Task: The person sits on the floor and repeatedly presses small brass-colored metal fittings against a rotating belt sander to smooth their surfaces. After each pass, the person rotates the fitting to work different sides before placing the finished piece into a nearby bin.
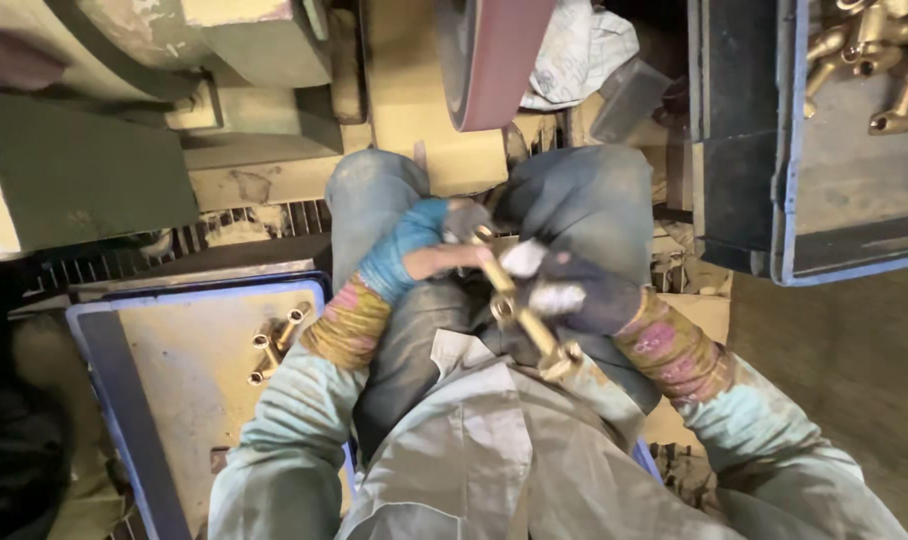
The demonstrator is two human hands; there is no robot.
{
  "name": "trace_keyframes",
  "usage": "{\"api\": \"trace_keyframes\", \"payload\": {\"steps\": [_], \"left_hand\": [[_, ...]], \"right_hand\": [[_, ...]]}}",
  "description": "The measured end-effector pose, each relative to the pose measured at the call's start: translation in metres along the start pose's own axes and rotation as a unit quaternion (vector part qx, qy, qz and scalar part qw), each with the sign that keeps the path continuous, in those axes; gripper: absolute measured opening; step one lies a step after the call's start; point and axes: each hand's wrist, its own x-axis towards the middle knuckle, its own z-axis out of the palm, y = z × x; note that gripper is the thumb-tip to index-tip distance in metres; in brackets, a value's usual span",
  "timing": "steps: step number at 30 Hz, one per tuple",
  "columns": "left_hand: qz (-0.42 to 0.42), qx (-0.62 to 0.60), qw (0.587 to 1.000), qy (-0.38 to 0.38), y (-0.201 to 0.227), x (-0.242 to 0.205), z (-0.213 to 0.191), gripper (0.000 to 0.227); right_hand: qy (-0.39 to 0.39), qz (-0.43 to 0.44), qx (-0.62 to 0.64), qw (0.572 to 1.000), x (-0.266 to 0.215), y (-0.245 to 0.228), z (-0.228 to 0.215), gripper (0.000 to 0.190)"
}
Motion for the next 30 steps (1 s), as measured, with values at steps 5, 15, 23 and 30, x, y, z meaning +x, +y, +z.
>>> {"api": "trace_keyframes", "payload": {"steps": [5,15,23,30], "left_hand": [[-0.175,-0.283,0.939,0.085,-0.017,-0.004,0.018,0.029],[0.090,-0.043,0.994,0.041,-0.013,0.043,0.008,0.034],[-0.160,-0.232,0.948,0.147,-0.061,0.095,0.010,0.018],[-0.177,-0.313,0.918,0.165,-0.101,0.105,0.010,0.023]], "right_hand": [[-0.083,-0.135,0.325,0.932,0.011,0.000,-0.021,0.038],[0.369,-0.197,-0.405,0.813,0.070,-0.021,-0.072,0.033],[0.379,-0.165,-0.635,0.652,0.125,-0.059,-0.119,0.033],[0.389,-0.151,-0.635,0.650,0.134,-0.054,-0.125,0.034]]}}
